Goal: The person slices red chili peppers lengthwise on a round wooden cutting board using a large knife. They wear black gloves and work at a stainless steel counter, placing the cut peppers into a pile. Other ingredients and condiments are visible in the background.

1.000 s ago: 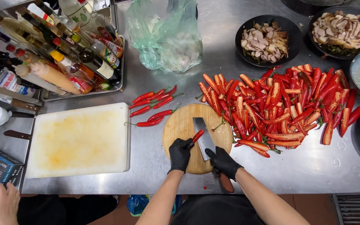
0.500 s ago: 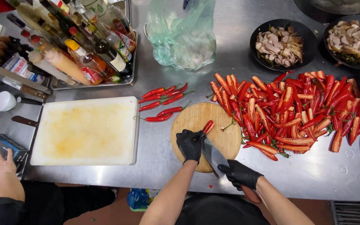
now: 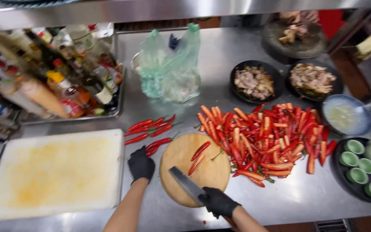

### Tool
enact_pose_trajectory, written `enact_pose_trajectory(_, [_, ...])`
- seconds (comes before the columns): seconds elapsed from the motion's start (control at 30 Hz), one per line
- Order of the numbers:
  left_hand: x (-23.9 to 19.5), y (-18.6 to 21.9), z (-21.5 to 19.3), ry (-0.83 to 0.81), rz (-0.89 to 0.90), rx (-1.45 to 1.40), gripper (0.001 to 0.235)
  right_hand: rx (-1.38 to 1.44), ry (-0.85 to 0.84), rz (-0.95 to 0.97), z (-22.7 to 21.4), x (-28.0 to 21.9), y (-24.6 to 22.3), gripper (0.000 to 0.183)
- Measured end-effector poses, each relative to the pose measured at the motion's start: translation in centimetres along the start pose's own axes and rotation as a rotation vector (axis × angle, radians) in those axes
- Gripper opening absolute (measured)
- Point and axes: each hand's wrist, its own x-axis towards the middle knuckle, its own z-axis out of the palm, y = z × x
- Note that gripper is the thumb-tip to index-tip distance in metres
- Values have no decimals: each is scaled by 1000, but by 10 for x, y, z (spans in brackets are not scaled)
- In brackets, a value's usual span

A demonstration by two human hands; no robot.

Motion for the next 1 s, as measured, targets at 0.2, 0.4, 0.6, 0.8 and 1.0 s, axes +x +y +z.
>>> enact_pose_trajectory(0.2, [-38, -3, -5, 190, 116, 238, 76, -79, 198, 57, -47, -14, -29, 21])
enact_pose_trajectory(0.4, [-19, 88, -90, 117, -175, -810, 77, -277, 512, 112, -125, 4, 3, 52])
enact_pose_trajectory(0.6, [-44, 172, -90, -148, -437, -1155, 26, 81, 584, -30, -100, -17, -6, 30])
enact_pose_trajectory(0.8, [-86, 141, -38, -201, -128, -939, 20, -318, 472, -155, -79, 3, 11, 31])
enact_pose_trajectory(1.0, [-83, 117, -21, -336, -54, -689, 32, -714, 423, -255, -70, 41, 25, 32])
